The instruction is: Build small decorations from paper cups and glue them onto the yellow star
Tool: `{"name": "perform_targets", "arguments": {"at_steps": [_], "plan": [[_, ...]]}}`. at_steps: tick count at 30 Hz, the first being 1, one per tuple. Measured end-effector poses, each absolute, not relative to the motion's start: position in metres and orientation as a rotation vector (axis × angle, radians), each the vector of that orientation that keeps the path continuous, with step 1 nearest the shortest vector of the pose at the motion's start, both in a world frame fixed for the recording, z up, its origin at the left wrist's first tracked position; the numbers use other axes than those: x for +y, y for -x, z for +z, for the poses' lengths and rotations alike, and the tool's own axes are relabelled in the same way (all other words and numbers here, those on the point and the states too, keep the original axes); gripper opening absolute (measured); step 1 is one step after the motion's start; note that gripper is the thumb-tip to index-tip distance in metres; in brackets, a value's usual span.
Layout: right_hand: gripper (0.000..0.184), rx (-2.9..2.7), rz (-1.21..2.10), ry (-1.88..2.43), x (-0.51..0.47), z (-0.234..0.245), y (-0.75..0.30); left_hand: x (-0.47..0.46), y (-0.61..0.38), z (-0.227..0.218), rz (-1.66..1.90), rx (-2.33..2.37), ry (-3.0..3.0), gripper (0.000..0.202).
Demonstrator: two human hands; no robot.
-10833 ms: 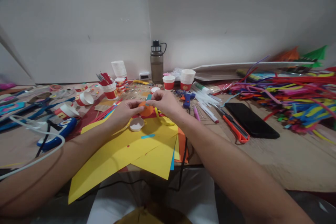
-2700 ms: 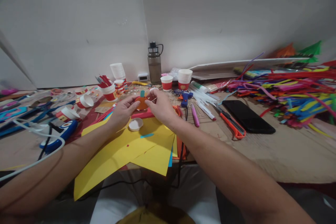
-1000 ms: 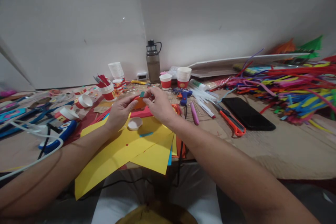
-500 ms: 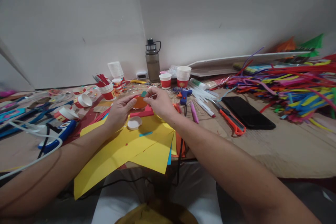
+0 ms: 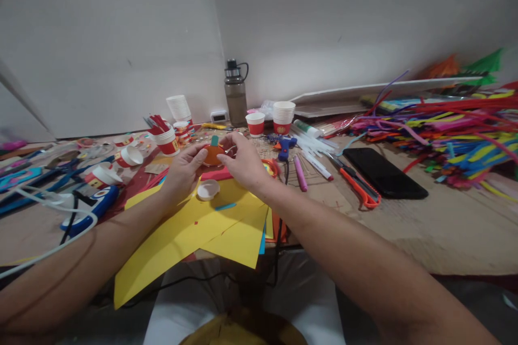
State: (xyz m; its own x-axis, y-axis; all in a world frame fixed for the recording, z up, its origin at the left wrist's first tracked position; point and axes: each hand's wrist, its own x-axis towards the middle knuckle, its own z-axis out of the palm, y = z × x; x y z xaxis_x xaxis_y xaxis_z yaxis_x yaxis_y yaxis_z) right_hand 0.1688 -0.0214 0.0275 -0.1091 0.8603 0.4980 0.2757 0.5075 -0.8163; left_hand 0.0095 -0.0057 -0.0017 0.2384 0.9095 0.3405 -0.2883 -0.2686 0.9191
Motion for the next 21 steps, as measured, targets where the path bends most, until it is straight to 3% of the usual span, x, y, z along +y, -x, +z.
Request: {"name": "perform_targets", "arguments": {"at_steps": [21], "plan": [[0.003,-1.672,0.612,1.027,-0.0239,0.0287,-0.1679,-0.0095,-0.0104,-0.0008,1.308,0.662,-1.36,0.031]]}}
